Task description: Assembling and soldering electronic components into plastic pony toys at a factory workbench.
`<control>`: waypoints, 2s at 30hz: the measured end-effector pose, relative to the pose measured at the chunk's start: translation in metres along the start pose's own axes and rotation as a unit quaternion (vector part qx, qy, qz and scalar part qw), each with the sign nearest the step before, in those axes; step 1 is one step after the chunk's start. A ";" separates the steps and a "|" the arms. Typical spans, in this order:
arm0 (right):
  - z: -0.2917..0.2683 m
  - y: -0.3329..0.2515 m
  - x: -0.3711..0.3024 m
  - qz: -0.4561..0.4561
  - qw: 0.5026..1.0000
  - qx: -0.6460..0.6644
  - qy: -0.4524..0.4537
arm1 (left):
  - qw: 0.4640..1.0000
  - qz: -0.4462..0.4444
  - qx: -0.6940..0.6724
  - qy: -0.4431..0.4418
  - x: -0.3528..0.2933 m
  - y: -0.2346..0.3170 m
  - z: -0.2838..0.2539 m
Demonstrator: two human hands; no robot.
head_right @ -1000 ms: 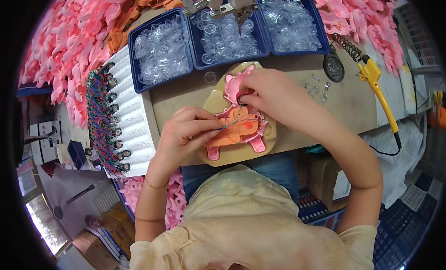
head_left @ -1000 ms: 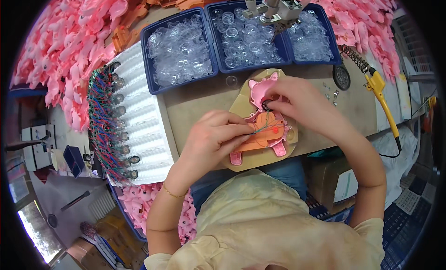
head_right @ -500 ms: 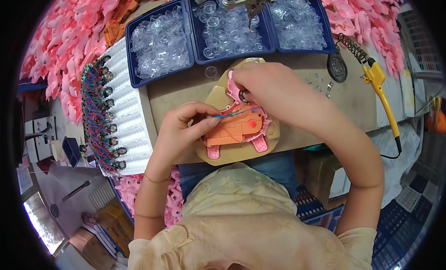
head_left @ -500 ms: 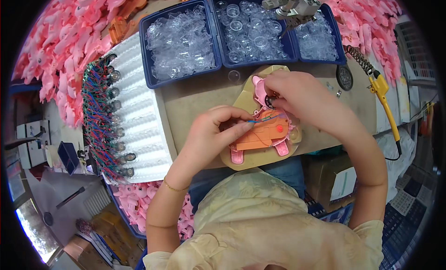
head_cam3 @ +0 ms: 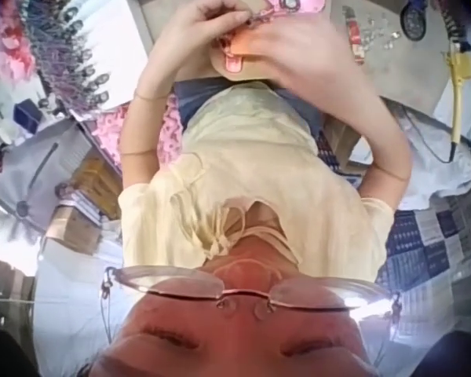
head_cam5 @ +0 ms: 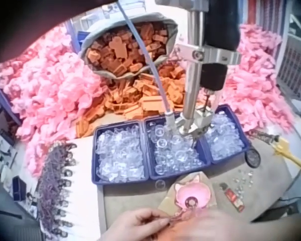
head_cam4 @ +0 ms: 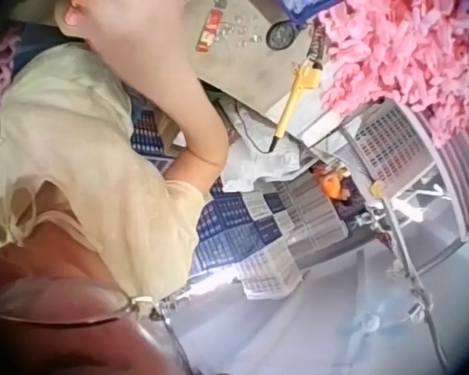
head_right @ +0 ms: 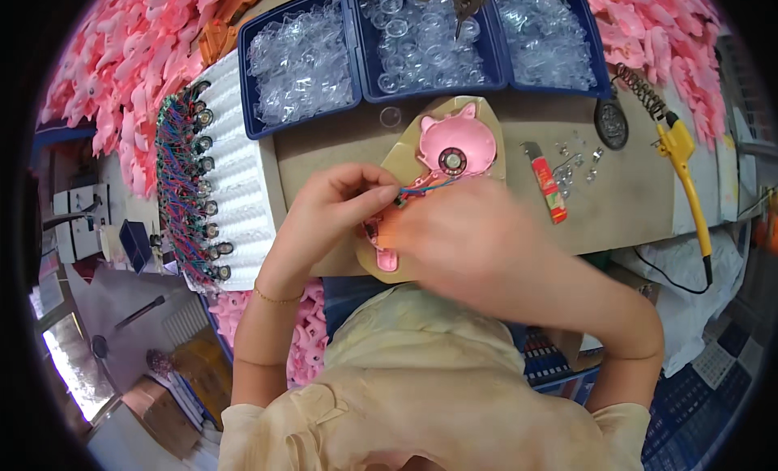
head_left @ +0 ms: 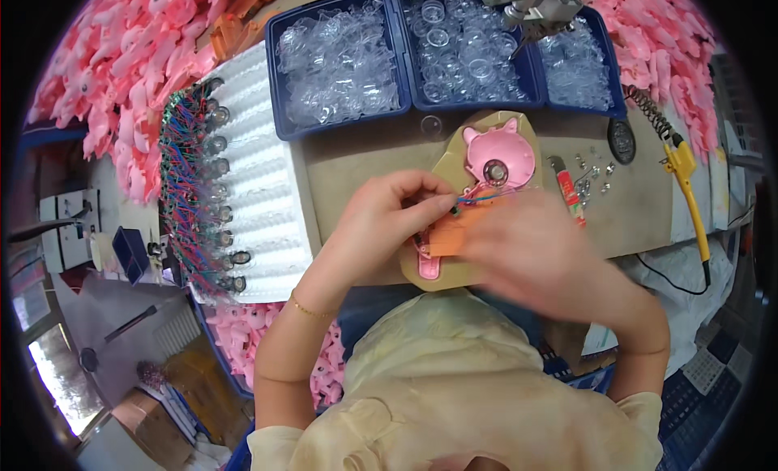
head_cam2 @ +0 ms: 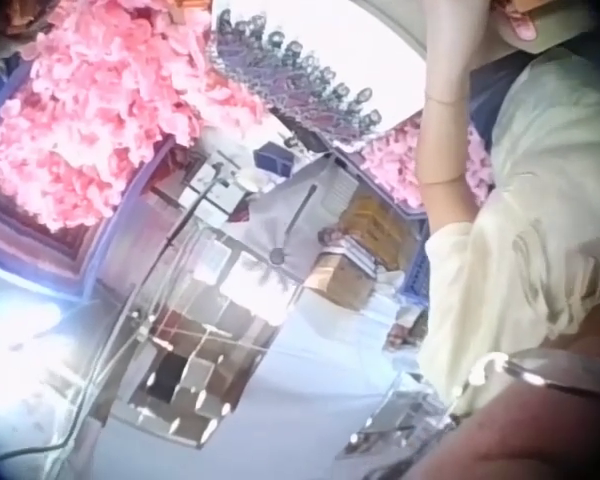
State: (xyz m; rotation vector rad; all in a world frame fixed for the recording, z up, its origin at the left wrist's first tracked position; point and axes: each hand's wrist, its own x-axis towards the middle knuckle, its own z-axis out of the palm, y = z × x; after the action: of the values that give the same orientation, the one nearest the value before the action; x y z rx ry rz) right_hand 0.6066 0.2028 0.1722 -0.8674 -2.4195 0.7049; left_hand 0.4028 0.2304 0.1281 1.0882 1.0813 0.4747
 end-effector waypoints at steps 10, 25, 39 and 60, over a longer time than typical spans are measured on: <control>0.011 0.023 -0.061 -0.015 0.990 -0.130 0.046 | 0.732 0.393 0.516 0.211 -0.029 -0.023 0.032; -0.017 0.018 -0.057 0.193 0.980 0.014 -0.037 | 0.748 0.354 0.535 0.174 -0.035 -0.038 0.043; -0.025 0.016 -0.048 0.343 0.906 0.227 0.101 | 0.751 0.373 0.492 0.233 -0.009 -0.022 0.083; 0.041 0.002 -0.102 0.175 0.972 -0.114 0.107 | 0.717 0.431 0.519 0.175 -0.023 -0.036 0.046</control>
State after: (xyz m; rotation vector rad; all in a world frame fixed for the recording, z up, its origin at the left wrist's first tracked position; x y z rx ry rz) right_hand 0.6542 0.1225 0.1139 -1.4118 -2.2038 0.4297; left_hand 0.4270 0.1755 0.1098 2.6557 1.1130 0.8601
